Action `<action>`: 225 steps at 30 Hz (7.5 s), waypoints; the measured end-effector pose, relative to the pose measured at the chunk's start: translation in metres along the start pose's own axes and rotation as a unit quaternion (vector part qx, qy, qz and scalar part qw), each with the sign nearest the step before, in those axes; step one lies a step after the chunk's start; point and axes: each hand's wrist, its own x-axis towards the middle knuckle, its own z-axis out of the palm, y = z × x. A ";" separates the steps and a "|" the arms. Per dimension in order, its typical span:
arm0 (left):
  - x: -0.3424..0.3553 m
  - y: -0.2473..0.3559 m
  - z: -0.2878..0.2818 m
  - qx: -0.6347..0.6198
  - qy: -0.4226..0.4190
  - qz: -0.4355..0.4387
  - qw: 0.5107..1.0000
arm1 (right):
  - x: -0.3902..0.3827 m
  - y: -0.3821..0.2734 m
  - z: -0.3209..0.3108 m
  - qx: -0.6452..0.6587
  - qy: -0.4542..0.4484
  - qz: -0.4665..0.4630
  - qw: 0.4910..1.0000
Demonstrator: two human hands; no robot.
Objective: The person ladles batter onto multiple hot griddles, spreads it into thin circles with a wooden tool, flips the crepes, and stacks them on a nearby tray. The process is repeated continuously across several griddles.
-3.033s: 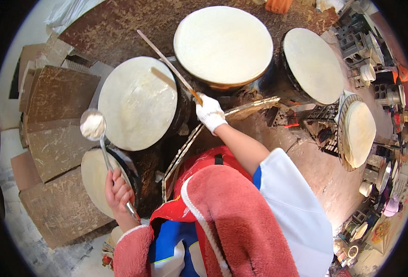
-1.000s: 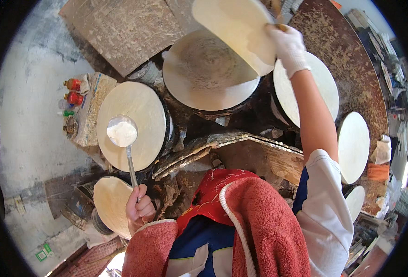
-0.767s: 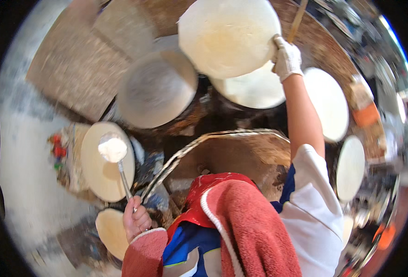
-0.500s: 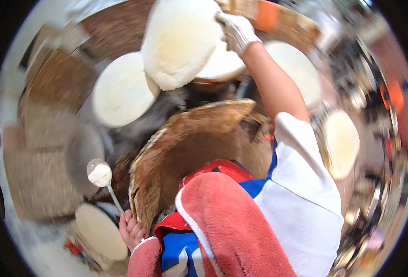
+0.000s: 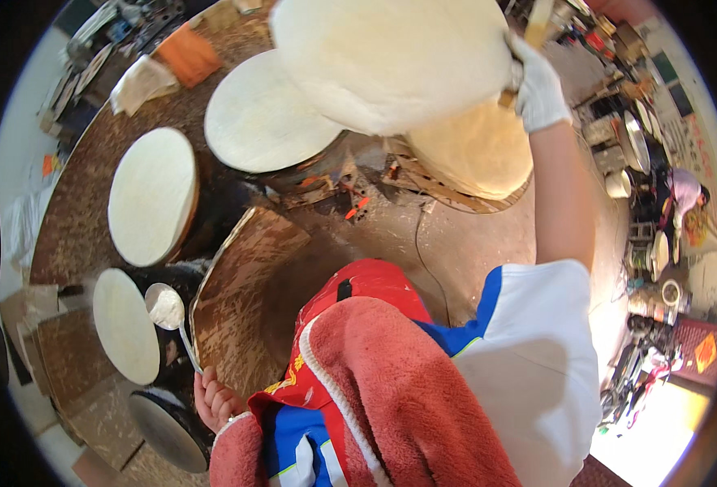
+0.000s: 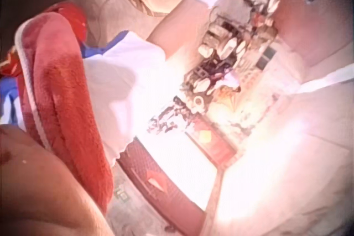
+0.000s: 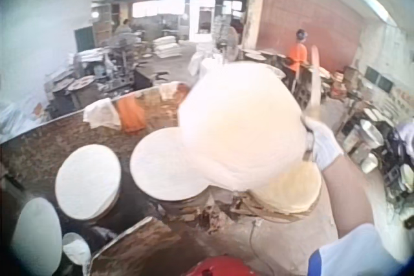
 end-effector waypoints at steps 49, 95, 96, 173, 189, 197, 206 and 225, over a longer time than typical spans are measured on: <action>-0.135 -0.545 -0.532 -0.430 0.486 0.438 0.622 | -0.780 0.226 0.043 -0.073 -0.824 -0.421 -0.372; -0.182 -0.599 -0.281 -0.370 -0.343 0.839 0.205 | -0.740 0.201 0.179 0.282 -0.874 -0.300 -0.259; -0.172 -0.603 -0.282 -0.411 -0.098 0.866 0.266 | -0.736 0.208 0.193 0.289 -0.891 -0.266 -0.225; -0.229 0.384 -0.130 0.195 0.335 0.416 0.823 | -0.673 0.454 0.579 -0.230 -0.591 0.203 0.746; -0.434 0.342 -0.077 0.149 0.054 0.549 0.821 | -0.726 0.439 0.667 -0.363 -0.611 0.107 0.696; -0.454 0.282 -0.125 0.073 0.045 0.543 0.835 | -0.755 0.442 0.663 -0.359 -0.625 0.124 0.682; -0.483 0.215 -0.144 0.010 0.176 0.687 0.705 | -0.706 0.438 0.687 -0.337 -0.581 0.171 0.721; -0.428 0.169 -0.138 -0.194 0.205 0.689 0.668 | -0.687 0.460 0.758 -0.361 -0.830 -0.001 0.426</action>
